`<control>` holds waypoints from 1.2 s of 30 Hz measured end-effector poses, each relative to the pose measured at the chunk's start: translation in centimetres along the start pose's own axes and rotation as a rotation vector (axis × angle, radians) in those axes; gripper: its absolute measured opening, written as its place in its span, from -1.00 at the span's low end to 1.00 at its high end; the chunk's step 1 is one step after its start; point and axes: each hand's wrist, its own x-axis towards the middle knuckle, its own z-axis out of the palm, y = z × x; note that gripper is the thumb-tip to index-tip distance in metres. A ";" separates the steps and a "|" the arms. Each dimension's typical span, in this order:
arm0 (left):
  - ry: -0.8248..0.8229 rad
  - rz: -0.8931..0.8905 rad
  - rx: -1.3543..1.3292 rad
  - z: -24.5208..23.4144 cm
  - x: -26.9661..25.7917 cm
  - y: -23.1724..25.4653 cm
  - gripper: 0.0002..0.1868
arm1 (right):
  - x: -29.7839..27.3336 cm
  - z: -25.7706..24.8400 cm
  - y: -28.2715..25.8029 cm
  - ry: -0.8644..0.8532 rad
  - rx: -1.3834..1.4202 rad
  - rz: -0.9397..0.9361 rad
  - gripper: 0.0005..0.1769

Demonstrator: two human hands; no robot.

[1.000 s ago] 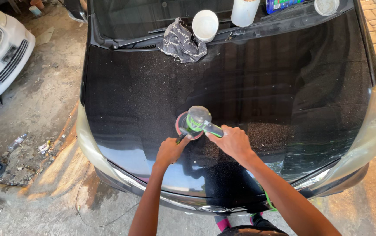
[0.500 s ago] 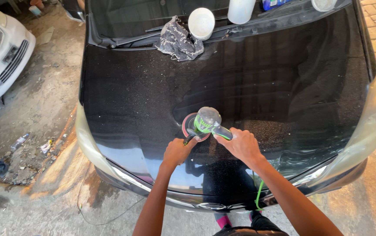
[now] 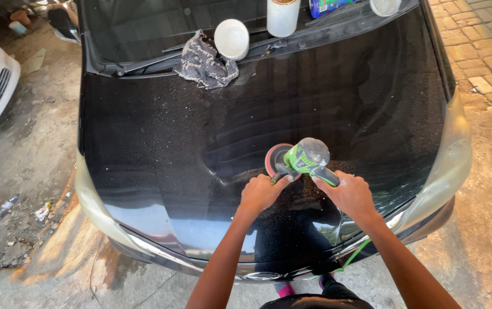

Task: The person polishes the hood of a black car using a power buffer, applying a liquid from a container to the surface and smoothing it across the metal.

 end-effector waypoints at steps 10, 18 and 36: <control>-0.038 0.171 0.036 4.8 2.7 6.5 -0.03 | -0.5 -4.0 5.9 0.000 -0.033 0.212 -0.31; -0.051 0.237 -0.014 6.4 3.2 8.9 -0.02 | -0.5 -6.0 8.2 0.001 -0.116 0.267 -0.30; -0.111 0.119 -0.180 1.4 10.5 14.0 -0.11 | 10.9 -11.3 5.9 0.011 -0.226 0.130 -0.32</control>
